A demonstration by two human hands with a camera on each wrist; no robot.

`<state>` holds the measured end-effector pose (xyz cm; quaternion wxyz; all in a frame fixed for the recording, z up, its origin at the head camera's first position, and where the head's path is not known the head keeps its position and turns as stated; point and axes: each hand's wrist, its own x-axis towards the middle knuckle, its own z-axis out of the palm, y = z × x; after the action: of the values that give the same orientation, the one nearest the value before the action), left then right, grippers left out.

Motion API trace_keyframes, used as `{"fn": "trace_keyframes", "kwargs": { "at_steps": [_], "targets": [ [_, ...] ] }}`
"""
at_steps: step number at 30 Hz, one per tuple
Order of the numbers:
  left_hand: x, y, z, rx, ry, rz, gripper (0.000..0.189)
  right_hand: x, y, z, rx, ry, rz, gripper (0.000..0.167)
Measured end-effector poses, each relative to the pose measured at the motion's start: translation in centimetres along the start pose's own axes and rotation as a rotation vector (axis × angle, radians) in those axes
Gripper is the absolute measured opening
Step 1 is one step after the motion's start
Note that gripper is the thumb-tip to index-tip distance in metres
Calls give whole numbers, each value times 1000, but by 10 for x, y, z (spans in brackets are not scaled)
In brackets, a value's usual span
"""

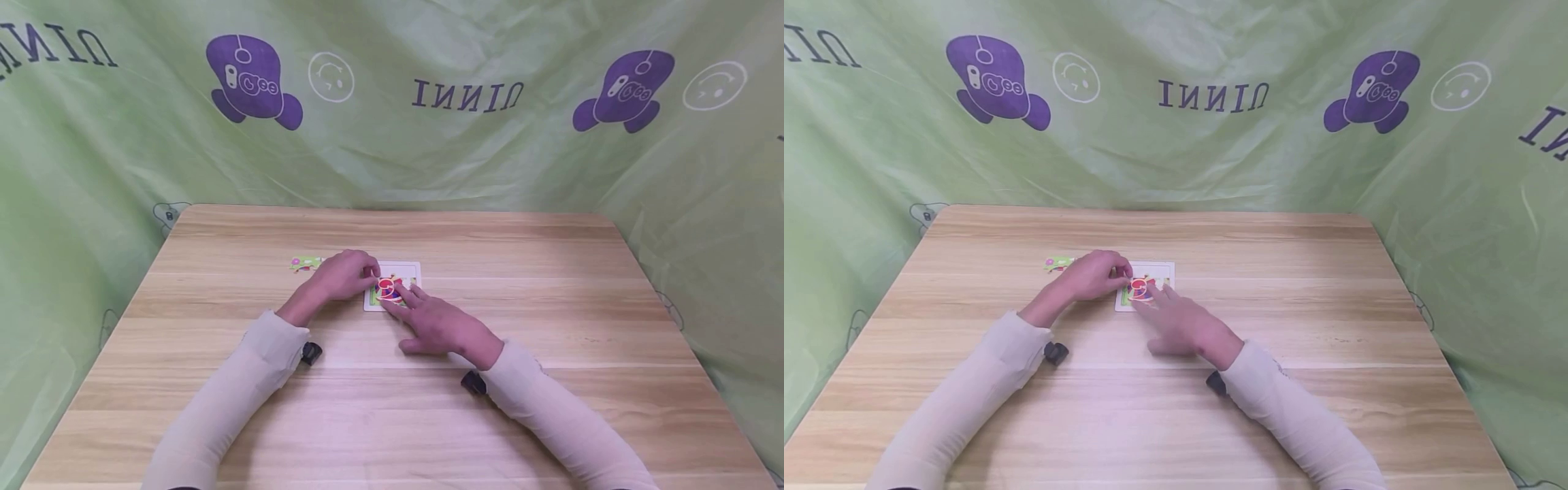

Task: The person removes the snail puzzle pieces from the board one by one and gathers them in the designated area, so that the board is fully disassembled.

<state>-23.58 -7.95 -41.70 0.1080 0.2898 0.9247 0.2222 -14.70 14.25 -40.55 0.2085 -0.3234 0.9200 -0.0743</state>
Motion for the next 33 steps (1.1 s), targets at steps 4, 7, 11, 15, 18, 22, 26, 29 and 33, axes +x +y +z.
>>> {"fn": "trace_keyframes", "kwargs": {
  "at_steps": [4,7,11,15,18,22,26,29,33],
  "targets": [
    [1,1,1,1,-5,0,10,0,-1,0,-33,7,-8,79],
    [2,3,1,2,-10,-5,10,0,0,0,-68,17,-17,79],
    [2,4,1,8,-29,-18,10,0,2,1,-101,34,-19,79],
    [3,7,0,14,-43,-35,9,-1,4,3,-95,49,-26,80],
    [3,9,0,18,-48,-44,10,-2,5,3,-86,50,-32,80],
    [3,10,0,36,-45,-48,15,-2,4,1,-93,40,-28,79],
    [3,10,0,51,-44,-55,23,-3,3,0,-105,36,-27,79],
    [3,9,-1,44,-52,-54,23,-4,2,0,-107,41,-31,79],
    [2,9,-1,26,-57,-58,21,-4,3,0,-110,35,-27,79]
  ]
}}
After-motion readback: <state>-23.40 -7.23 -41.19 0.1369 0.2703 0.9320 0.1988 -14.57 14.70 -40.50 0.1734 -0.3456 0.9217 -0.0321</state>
